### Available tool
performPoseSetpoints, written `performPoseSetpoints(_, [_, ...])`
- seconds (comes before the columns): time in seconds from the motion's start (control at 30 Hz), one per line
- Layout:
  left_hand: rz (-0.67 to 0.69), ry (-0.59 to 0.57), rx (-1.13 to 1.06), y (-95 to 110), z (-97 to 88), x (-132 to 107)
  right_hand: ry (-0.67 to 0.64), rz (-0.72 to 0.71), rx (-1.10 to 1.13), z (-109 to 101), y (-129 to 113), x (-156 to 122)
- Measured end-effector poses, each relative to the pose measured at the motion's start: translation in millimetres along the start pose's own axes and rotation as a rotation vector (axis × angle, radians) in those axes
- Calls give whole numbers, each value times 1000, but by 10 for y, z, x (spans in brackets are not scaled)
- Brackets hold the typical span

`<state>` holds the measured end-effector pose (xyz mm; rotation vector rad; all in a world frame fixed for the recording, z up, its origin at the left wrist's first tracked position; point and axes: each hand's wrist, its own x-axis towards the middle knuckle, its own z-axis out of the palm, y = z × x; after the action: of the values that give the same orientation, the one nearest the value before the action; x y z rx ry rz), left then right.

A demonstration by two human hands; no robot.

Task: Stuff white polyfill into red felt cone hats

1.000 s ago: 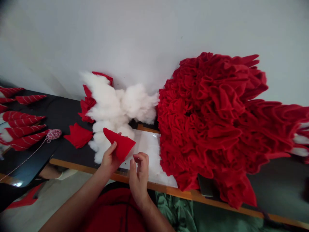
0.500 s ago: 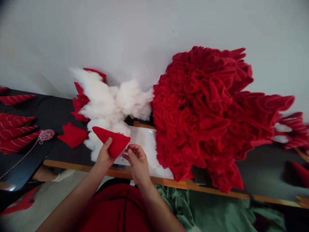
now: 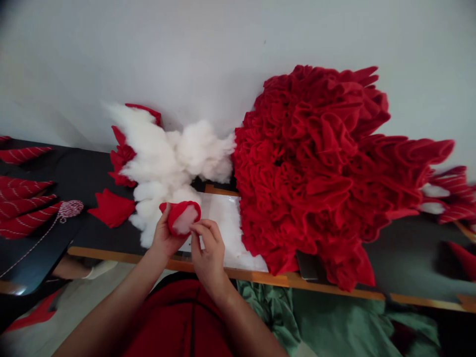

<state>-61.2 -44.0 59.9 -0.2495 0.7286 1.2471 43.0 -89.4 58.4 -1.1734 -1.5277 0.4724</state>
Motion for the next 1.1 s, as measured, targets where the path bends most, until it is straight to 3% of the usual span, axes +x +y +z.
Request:
performPoseSetpoints(0.1, [-110,-2,18,-1,56,-30,-62,-165,-70,40,6,-9])
performPoseSetpoints(0.2, [-138,-24,4,-24,89,-58,-48,-196,-135,117,37,16])
performPoseSetpoints(0.6, [-113,2,26,91,87,-67,-2,-101,-188,216,1,-15])
performPoseSetpoints(0.7, [-117,-13,8,95,78,-64,21,-67,-173,161,-80,23])
performPoseSetpoints(0.87, [-10,-52,-47,121,62,-19,73,-54,-97,15,-191,102])
performPoseSetpoints(1.1, [-93,-78,23,-39,191,-1,-91,-32,-45,3,-82,179])
